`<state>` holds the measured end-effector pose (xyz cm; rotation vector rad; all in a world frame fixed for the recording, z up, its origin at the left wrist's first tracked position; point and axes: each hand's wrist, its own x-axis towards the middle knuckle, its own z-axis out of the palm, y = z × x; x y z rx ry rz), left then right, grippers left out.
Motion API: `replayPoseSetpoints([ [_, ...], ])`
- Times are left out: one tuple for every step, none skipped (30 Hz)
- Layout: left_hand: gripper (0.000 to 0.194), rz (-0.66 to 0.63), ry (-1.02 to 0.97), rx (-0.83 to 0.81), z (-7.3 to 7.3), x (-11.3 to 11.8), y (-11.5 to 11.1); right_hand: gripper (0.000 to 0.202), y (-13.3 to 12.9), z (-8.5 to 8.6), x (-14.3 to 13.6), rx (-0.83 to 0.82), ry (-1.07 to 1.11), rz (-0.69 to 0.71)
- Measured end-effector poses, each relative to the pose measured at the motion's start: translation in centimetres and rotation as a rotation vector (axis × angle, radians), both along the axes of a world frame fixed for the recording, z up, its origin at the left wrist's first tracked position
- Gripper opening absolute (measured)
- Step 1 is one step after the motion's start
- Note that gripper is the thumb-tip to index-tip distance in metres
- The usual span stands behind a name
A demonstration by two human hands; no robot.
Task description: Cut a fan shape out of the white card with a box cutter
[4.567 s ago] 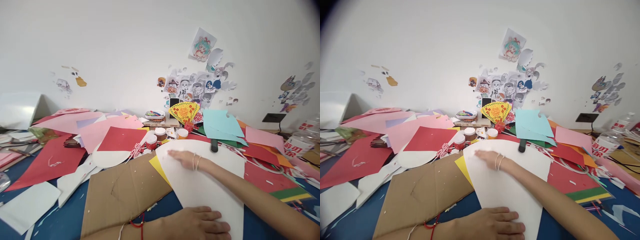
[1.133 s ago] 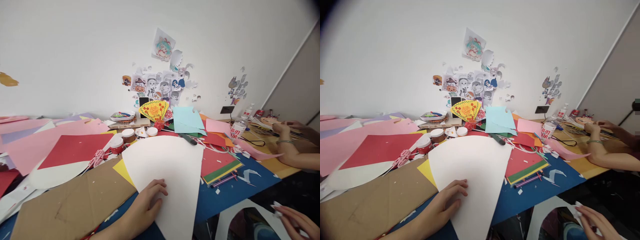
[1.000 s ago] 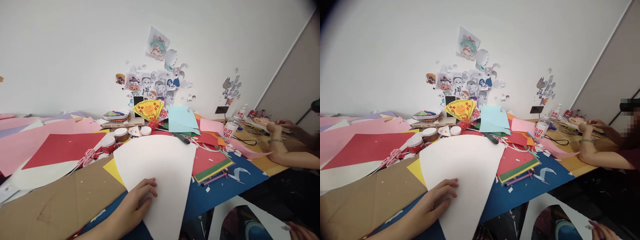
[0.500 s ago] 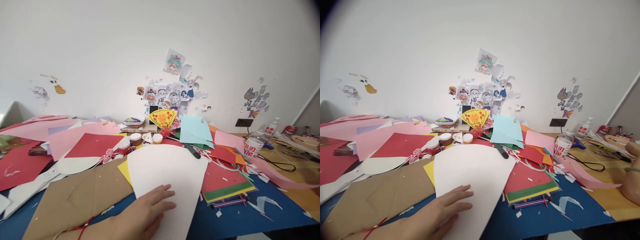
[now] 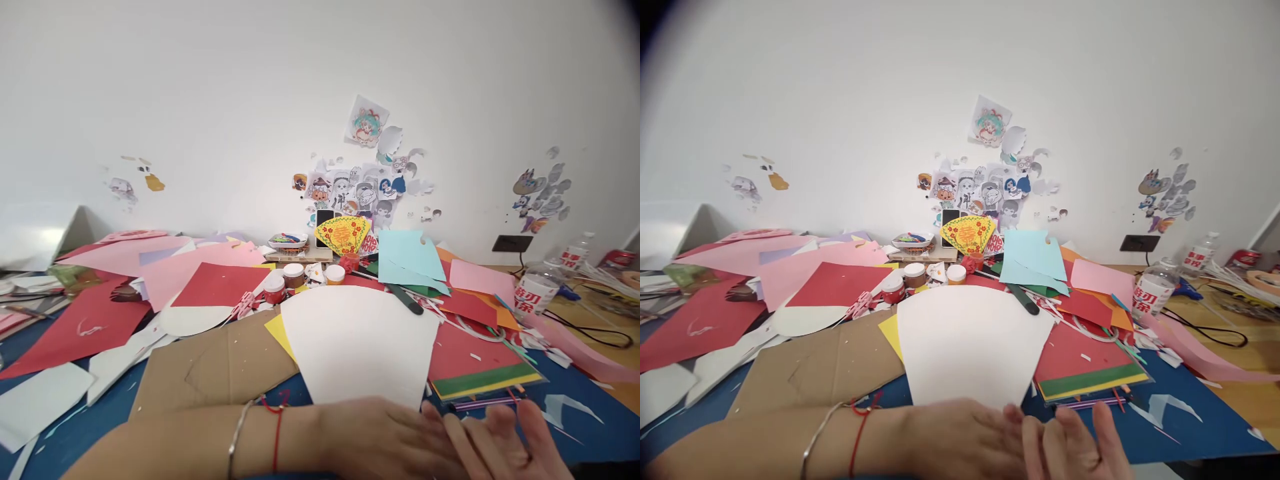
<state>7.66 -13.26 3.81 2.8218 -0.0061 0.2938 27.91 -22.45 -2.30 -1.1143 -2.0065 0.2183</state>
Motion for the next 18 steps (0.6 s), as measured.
replayPoseSetpoints([
  [0.048,-0.037,0.037,-0.004,0.0,-0.9,1.2,0.056,0.2,0.7,0.4,-0.011,0.031,0.004],
  [0.053,0.000,0.055,-0.011,0.0,-1.7,2.5,0.057,0.8,1.6,0.8,-0.032,0.076,0.013],
  [0.057,0.101,0.059,-0.017,-0.2,-2.3,4.0,0.058,1.7,2.8,1.3,-0.068,0.133,0.023],
  [0.058,0.228,0.058,-0.019,-0.4,-2.9,5.4,0.059,3.1,4.1,1.7,-0.108,0.178,0.024],
  [0.059,0.343,0.058,-0.016,-0.6,-3.2,6.8,0.059,4.8,5.4,2.1,-0.191,0.252,0.024],
  [0.059,0.426,0.069,-0.007,-0.9,-3.5,8.0,0.054,6.8,6.7,2.5,-0.274,0.269,-0.018],
  [0.059,0.481,0.085,0.001,-1.2,-3.6,8.9,0.047,9.1,7.7,2.8,-0.324,0.191,-0.104],
  [0.059,0.504,0.100,0.008,-1.4,-3.6,9.5,0.043,11.5,8.4,3.0,-0.341,0.059,-0.230],
  [0.059,0.500,0.111,0.013,-1.6,-3.5,9.8,0.039,13.8,8.7,3.2,-0.349,-0.109,-0.370],
  [0.060,0.476,0.115,0.015,-1.7,-3.3,9.7,0.036,16.0,8.6,3.4,-0.342,-0.289,-0.501],
  [0.061,0.431,0.108,0.010,-1.7,-3.2,9.2,0.034,17.8,8.1,3.5,-0.328,-0.355,-0.571],
  [0.062,0.360,0.094,-0.001,-1.6,-3.1,8.6,0.033,19.3,7.4,3.6,-0.303,-0.404,-0.630],
  [0.063,0.267,0.078,-0.019,-1.5,-3.0,7.8,0.034,20.3,6.5,3.7,-0.273,-0.436,-0.679],
  [0.064,0.146,0.067,-0.047,-1.2,-3.0,7.0,0.035,21.0,5.5,4.0,-0.243,-0.447,-0.713],
  [0.062,0.009,0.070,-0.083,-0.8,-3.1,6.4,0.036,21.4,4.6,4.3,-0.216,-0.459,-0.743],
  [0.059,-0.110,0.083,-0.122,-0.4,-3.2,6.1,0.038,21.5,3.7,4.6,-0.197,-0.467,-0.766],
  [0.058,-0.176,0.090,-0.153,0.0,-3.5,6.1,0.039,21.6,3.1,5.1,-0.188,-0.469,-0.784],
  [0.058,-0.176,0.091,-0.169,0.4,-3.7,6.6,0.040,21.6,2.6,5.6,-0.188,-0.469,-0.795],
])
